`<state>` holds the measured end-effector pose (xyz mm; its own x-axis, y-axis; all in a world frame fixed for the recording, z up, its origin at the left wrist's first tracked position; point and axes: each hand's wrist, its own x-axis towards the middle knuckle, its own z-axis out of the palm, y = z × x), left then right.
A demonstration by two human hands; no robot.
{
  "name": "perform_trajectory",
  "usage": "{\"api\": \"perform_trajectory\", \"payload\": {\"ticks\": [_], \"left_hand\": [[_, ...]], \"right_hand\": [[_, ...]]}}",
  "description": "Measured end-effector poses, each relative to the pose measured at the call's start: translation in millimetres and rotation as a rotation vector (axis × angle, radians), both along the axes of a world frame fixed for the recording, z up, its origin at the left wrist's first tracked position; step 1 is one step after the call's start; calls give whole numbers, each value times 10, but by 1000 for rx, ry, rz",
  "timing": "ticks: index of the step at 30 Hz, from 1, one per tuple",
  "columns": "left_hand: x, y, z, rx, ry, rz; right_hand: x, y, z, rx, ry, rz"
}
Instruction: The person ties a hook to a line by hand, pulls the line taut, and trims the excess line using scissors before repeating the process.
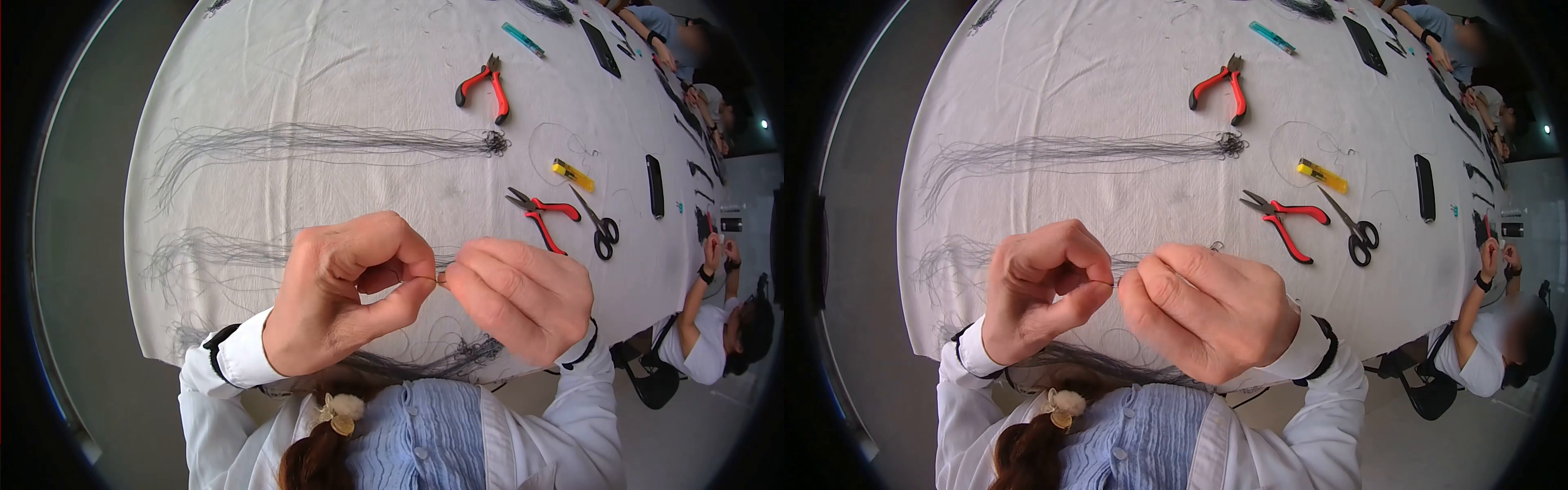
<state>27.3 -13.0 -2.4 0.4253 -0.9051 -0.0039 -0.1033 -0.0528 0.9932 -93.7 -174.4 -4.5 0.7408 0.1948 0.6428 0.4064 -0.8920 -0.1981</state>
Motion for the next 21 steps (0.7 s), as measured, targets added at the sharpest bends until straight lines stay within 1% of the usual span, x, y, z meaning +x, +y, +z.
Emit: {"api": "perform_trajectory", "payload": {"ticks": [1, 2, 3, 4, 6, 7, 9, 11, 13, 16, 18, 21], "left_hand": [[11, 1, -6, 0, 0, 0], [22, 3, -10, 49, 192, -40], [31, 1, -16, 98, 384, -80], [34, -4, -38, 98, 385, -79], [37, -20, -93, 90, 820, -134], [53, -22, -85, 89, 821, -132], [89, -19, -58, 201, 988, -182], [100, -15, -64, 188, 1023, -195], [97, -14, -67, 175, 1057, -209], [76, -17, -57, 169, 1006, -171], [64, -22, -38, 170, 887, -160], [61, -25, -17, 148, 856, -135]], "right_hand": [[11, -6, 12, -147, -76, 21], [26, -14, -8, -147, -75, 22], [42, -23, -47, -225, -170, 44], [50, -28, -76, -302, -264, 67], [42, -44, -93, -345, -299, 89], [40, -50, -101, -388, -335, 108], [37, -50, -123, -395, -361, 94], [28, -48, -120, -403, -388, 78], [16, -53, -91, -395, -342, 63], [27, -71, -64, -353, -322, 34], [36, -60, -67, -343, -324, 17], [27, -52, -56, -334, -325, -10]]}}
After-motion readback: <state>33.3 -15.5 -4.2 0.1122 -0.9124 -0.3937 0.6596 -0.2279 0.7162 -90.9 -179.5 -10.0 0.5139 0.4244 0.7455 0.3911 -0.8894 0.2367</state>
